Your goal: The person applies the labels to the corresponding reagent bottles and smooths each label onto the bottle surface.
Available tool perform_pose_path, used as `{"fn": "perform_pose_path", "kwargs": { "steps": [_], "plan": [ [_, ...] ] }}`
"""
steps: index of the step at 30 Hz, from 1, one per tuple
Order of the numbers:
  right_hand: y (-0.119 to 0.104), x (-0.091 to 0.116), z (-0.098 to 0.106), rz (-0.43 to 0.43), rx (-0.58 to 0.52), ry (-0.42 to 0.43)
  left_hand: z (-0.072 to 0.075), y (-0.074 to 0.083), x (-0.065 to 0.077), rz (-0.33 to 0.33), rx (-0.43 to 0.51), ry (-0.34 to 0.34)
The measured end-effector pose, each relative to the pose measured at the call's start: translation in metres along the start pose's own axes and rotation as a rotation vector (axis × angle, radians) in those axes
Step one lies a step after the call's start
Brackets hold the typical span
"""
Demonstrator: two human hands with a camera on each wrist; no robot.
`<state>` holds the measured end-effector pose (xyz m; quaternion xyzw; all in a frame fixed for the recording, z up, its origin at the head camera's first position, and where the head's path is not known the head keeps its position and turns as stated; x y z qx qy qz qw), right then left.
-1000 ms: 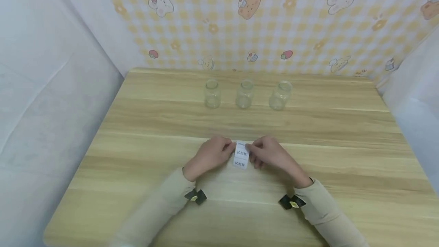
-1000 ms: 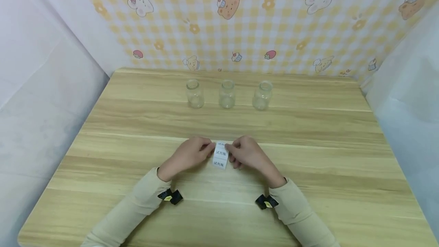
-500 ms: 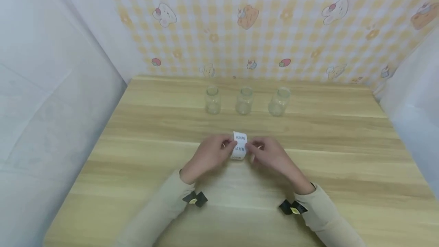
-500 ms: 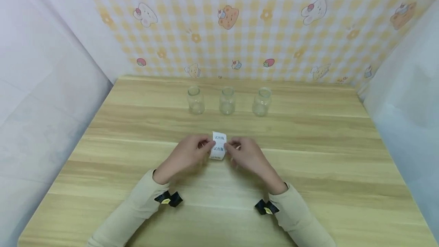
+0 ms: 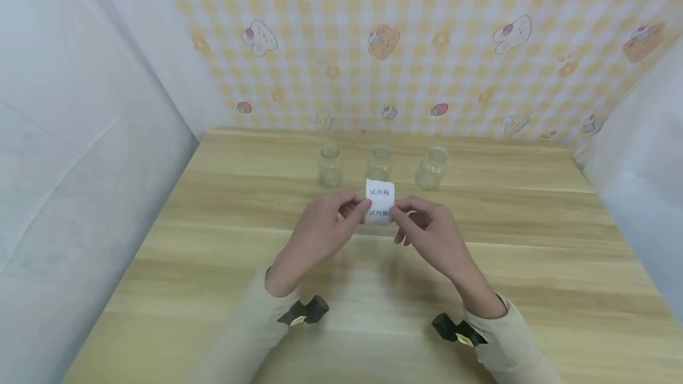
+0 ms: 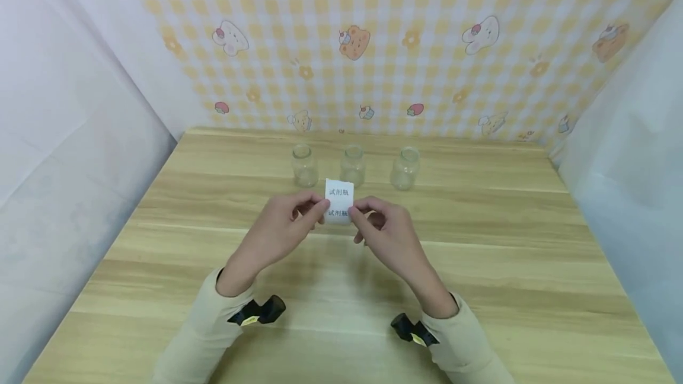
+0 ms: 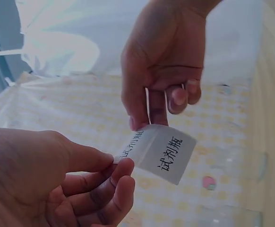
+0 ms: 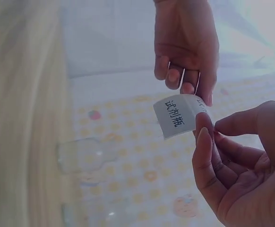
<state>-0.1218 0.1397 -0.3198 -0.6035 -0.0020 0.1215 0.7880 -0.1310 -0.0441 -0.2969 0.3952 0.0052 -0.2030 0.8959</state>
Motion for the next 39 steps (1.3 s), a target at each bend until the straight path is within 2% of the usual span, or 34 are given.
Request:
{"fn": "perform_pose_path", "kwargs": {
  "steps": [6, 14, 19, 23, 28, 32, 39],
  "plan": [
    [-0.037, 0.004, 0.002, 0.098, -0.046, 0.035, 0.022, 0.023, 0.011, -0.092, 0.031, 0.091],
    [-0.069, 0.016, 0.002, 0.226, -0.107, 0.035, 0.034, 0.039, 0.025, -0.196, 0.092, 0.137],
    [-0.072, 0.019, 0.003, 0.245, -0.107, 0.034, 0.037, 0.046, 0.029, -0.231, 0.078, 0.173],
    [-0.071, 0.019, 0.005, 0.246, -0.093, 0.030, 0.040, 0.048, 0.031, -0.272, 0.050, 0.256],
    [-0.068, 0.019, 0.005, 0.235, -0.069, 0.013, 0.040, 0.054, 0.035, -0.424, 0.039, 0.373],
    [-0.066, 0.018, 0.004, 0.243, -0.040, -0.009, 0.036, 0.059, 0.035, -0.523, -0.026, 0.416],
    [-0.066, 0.018, 0.002, 0.291, -0.010, -0.057, 0.032, 0.060, 0.031, -0.529, -0.086, 0.415]
  ]
}}
Point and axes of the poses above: each hand's wrist, its own x-axis away from the middle knuckle, its own z-axis out of the back of the hand, y = z × x, the point moved 6 cm from there along -x, towards the middle knuckle, and after that the axes turned 6 degrees about -x, right-handed, at the moved point
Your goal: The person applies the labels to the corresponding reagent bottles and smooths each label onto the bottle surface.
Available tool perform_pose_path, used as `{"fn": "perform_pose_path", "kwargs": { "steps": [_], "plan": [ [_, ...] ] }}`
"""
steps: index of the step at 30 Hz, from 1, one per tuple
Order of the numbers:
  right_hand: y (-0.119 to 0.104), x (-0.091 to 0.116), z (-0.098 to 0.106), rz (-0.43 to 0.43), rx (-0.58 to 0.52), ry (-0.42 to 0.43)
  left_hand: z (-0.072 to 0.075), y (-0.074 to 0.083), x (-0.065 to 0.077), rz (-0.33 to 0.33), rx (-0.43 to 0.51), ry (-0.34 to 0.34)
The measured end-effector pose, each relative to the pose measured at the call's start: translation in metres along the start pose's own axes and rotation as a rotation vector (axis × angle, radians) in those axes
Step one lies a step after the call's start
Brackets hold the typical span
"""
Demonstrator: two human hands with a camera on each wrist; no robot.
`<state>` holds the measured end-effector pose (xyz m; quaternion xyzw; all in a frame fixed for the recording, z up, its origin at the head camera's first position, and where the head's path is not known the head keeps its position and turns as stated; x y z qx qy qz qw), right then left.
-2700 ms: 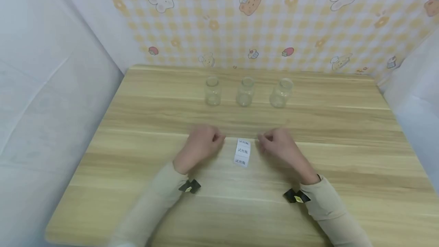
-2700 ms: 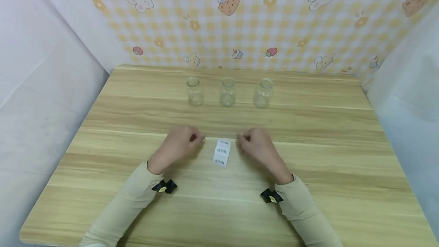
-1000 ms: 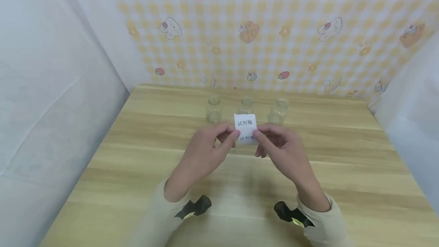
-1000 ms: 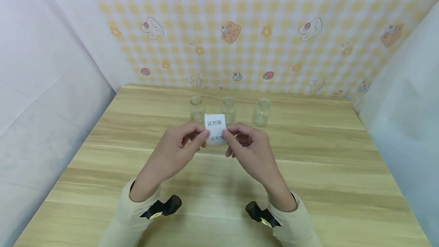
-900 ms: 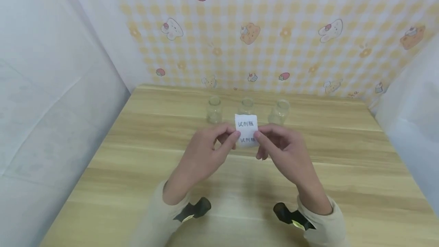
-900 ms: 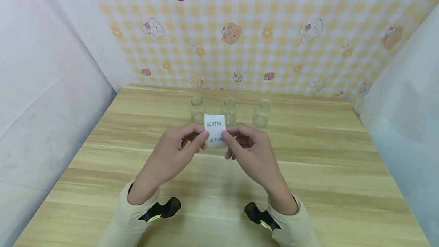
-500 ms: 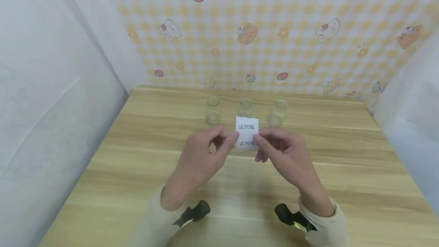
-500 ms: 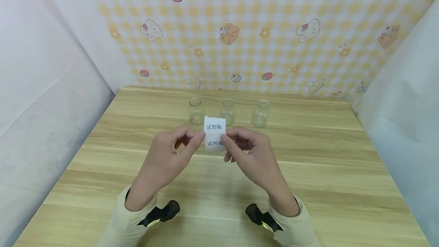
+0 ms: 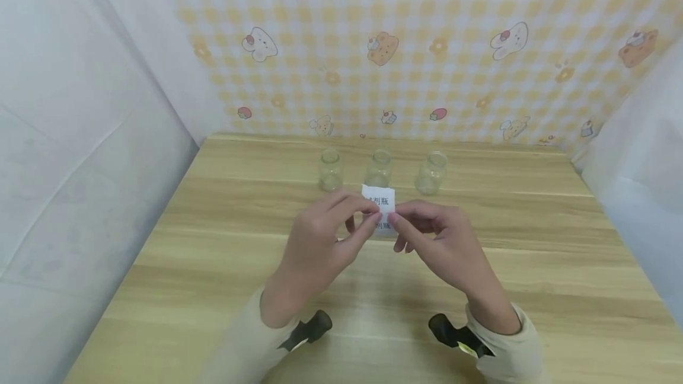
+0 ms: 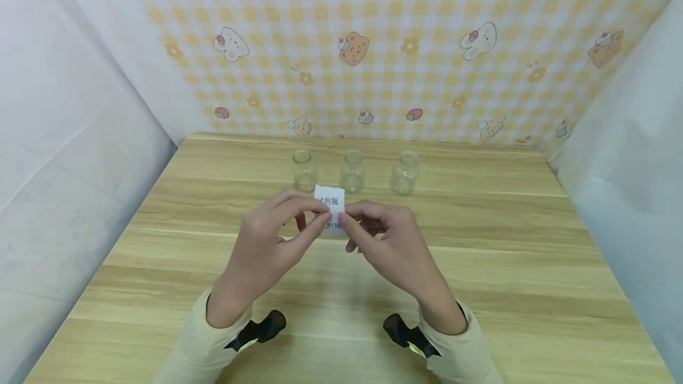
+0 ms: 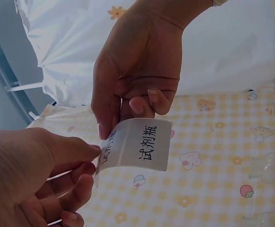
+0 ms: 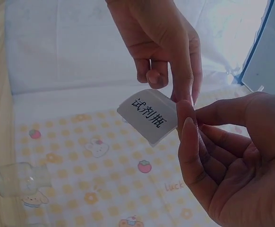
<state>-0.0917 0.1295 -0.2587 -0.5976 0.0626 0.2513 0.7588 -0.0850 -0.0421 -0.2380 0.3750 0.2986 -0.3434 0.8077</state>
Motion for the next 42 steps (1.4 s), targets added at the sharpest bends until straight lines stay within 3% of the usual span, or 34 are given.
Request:
{"fn": "perform_pose_path", "kwargs": {
  "steps": [22, 42],
  "plan": [
    [-0.0014, -0.0024, -0.0014, 0.065, 0.026, -0.073, -0.0033, -0.0005, -0.0020, -0.031, -0.036, -0.031],
    [0.0007, -0.0014, 0.0003, 0.124, 0.039, -0.050, -0.0096, -0.0010, -0.0014, -0.077, -0.087, -0.044]
  ]
}}
Point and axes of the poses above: each hand's wrist, its own x-axis away from the middle knuckle, its own z-axis out of the back of the hand, y = z × x, the point moved 6 cm from there along -x, towards the middle knuckle, and after that the axes turned 6 degrees about -x, right-handed, at the moved point
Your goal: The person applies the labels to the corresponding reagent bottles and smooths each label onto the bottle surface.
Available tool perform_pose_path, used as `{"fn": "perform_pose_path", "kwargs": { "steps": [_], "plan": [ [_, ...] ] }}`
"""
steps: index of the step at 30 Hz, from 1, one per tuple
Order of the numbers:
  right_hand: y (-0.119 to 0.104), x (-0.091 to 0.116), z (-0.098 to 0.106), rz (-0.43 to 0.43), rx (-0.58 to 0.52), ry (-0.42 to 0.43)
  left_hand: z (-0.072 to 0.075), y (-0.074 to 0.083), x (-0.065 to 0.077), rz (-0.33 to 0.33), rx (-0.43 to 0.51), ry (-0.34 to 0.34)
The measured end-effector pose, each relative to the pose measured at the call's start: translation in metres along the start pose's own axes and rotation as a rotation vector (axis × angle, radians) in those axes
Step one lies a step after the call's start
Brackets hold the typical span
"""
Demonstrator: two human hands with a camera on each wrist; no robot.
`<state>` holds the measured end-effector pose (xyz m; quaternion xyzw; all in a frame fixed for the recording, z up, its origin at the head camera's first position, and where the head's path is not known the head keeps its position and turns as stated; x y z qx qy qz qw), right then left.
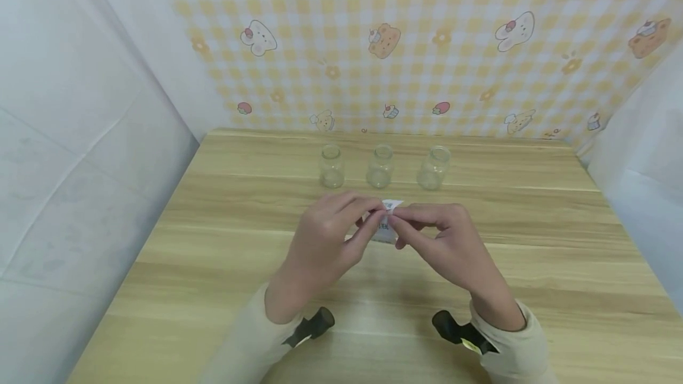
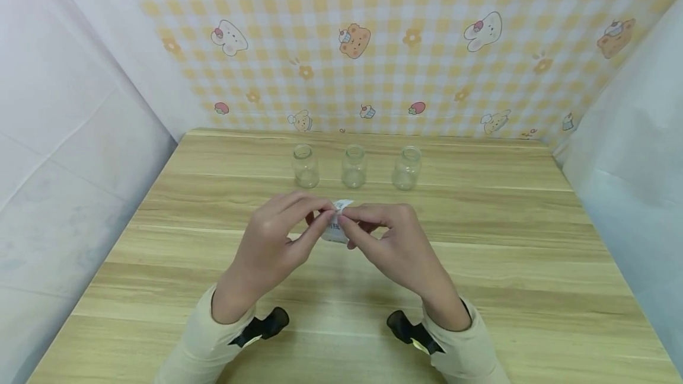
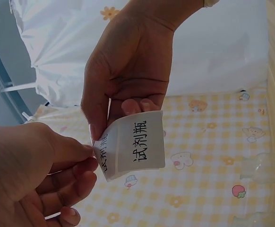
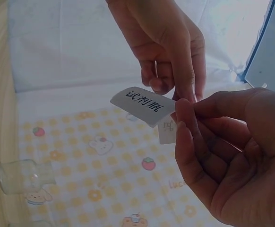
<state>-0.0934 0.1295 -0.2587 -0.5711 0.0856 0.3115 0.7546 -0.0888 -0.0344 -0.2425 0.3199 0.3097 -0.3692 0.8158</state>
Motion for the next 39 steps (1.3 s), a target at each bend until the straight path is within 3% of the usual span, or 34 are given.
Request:
{"fn": "perform_pose_path", "kwargs": {
  "steps": [11, 29, 35, 39],
  "plan": [
    [0.004, 0.000, 0.002, -0.059, 0.019, 0.022, 0.004, -0.007, 0.003, 0.130, -0.034, 0.068],
    [0.011, 0.004, 0.001, -0.129, 0.049, 0.005, 0.015, -0.021, 0.005, 0.245, -0.127, 0.093],
    [0.030, 0.002, -0.001, -0.284, 0.037, -0.028, 0.026, -0.037, 0.009, 0.339, -0.188, 0.143],
    [0.067, 0.000, -0.010, -0.444, -0.057, -0.137, 0.028, -0.042, 0.010, 0.348, -0.194, 0.145]
  ]
}}
Point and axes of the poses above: each hand's wrist, its own x-axis away from the middle knuckle, its own z-axis out of the back of the hand, y = z × x, the point moved 6 cm from there along -x, towards the middle knuckle, and after that the axes turned 6 degrees about -x, right-handed, at the moved point
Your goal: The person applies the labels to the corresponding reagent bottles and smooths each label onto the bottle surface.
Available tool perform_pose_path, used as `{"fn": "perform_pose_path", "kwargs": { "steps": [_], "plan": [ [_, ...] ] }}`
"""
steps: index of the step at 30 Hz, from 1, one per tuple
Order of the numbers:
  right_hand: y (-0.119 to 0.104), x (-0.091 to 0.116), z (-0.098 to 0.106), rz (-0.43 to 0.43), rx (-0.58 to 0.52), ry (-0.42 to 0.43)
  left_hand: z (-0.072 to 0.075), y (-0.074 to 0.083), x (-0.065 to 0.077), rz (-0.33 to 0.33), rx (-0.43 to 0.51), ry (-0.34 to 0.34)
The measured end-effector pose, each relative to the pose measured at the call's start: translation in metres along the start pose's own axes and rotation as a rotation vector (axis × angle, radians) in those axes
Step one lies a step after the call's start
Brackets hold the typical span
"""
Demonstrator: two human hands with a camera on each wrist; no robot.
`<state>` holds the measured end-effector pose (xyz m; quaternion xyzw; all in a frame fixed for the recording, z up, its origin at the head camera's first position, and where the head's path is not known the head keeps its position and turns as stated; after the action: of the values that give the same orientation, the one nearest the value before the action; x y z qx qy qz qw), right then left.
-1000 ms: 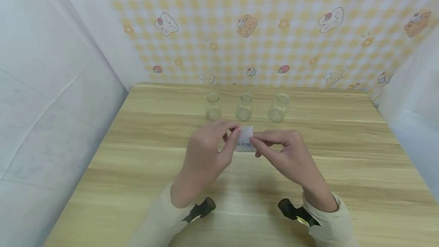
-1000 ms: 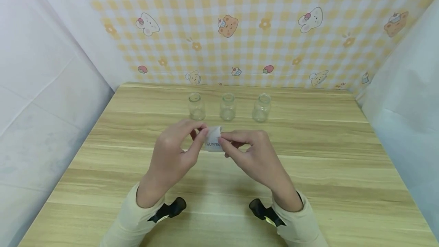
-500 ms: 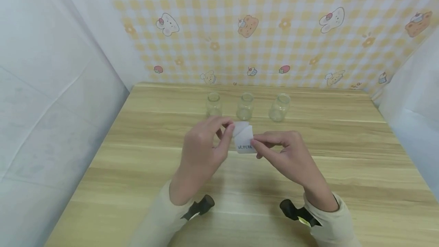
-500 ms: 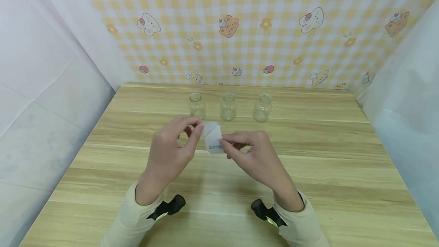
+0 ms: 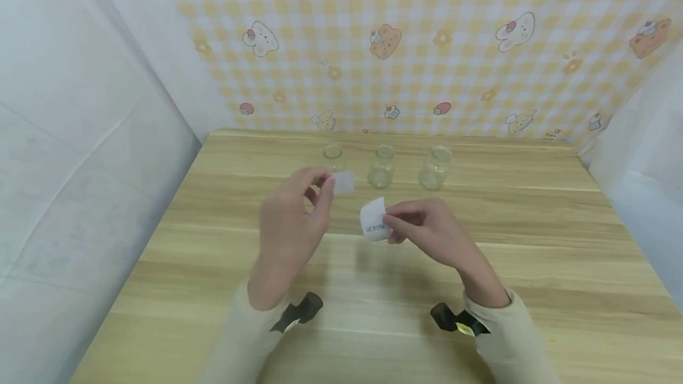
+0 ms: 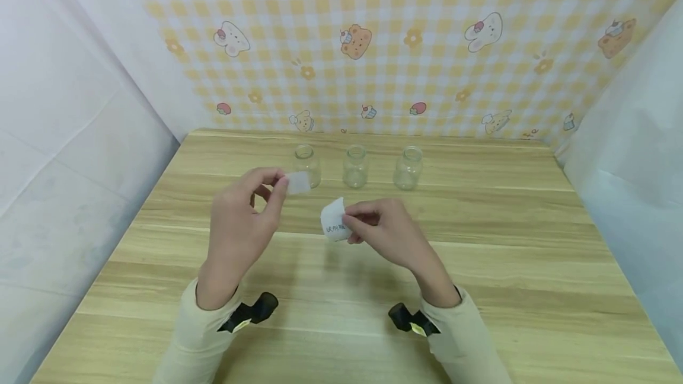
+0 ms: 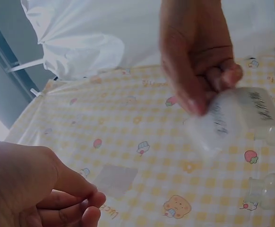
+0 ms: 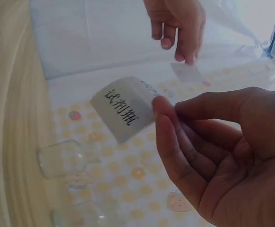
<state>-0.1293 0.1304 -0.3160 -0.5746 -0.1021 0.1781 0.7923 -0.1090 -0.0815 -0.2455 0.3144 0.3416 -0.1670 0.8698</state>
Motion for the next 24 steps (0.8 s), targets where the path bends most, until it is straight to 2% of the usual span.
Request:
{"fn": "perform_pose_path", "kwargs": {
  "steps": [5, 7, 10, 13, 16, 18, 21, 24],
  "plan": [
    [0.055, -0.025, -0.018, -0.157, -0.081, -0.198, -0.007, -0.001, 0.002, -0.008, -0.001, -0.055],
    [0.073, -0.029, -0.023, -0.221, -0.107, -0.249, -0.008, 0.000, 0.002, -0.001, 0.003, -0.074],
    [0.089, -0.031, -0.026, -0.279, -0.130, -0.277, -0.010, 0.000, 0.003, 0.018, 0.014, -0.097],
    [0.094, -0.030, -0.021, -0.302, -0.046, -0.245, -0.012, 0.000, 0.003, 0.037, 0.013, -0.122],
    [0.085, -0.027, -0.011, -0.287, 0.098, -0.157, -0.013, 0.000, 0.003, 0.050, 0.012, -0.139],
    [0.069, -0.024, -0.004, -0.253, 0.130, -0.069, -0.014, 0.000, 0.004, 0.043, 0.012, -0.145],
    [0.036, -0.019, 0.000, -0.146, 0.026, 0.030, -0.019, 0.002, 0.005, 0.008, 0.011, -0.147],
    [0.006, -0.013, -0.001, -0.051, -0.134, 0.075, -0.025, 0.007, 0.006, -0.043, 0.020, -0.156]
  ]
}}
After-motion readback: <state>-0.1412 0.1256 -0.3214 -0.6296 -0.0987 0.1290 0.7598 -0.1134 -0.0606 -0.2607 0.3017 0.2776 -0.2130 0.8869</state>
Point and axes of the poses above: each hand's wrist, its own x-axis away from the middle knuckle, its own z-axis out of the back of the hand, y = z × x, the point moved 6 cm from there along -x, towards the middle knuckle, and after that the axes turned 6 degrees about -x, right-handed, at the moved point
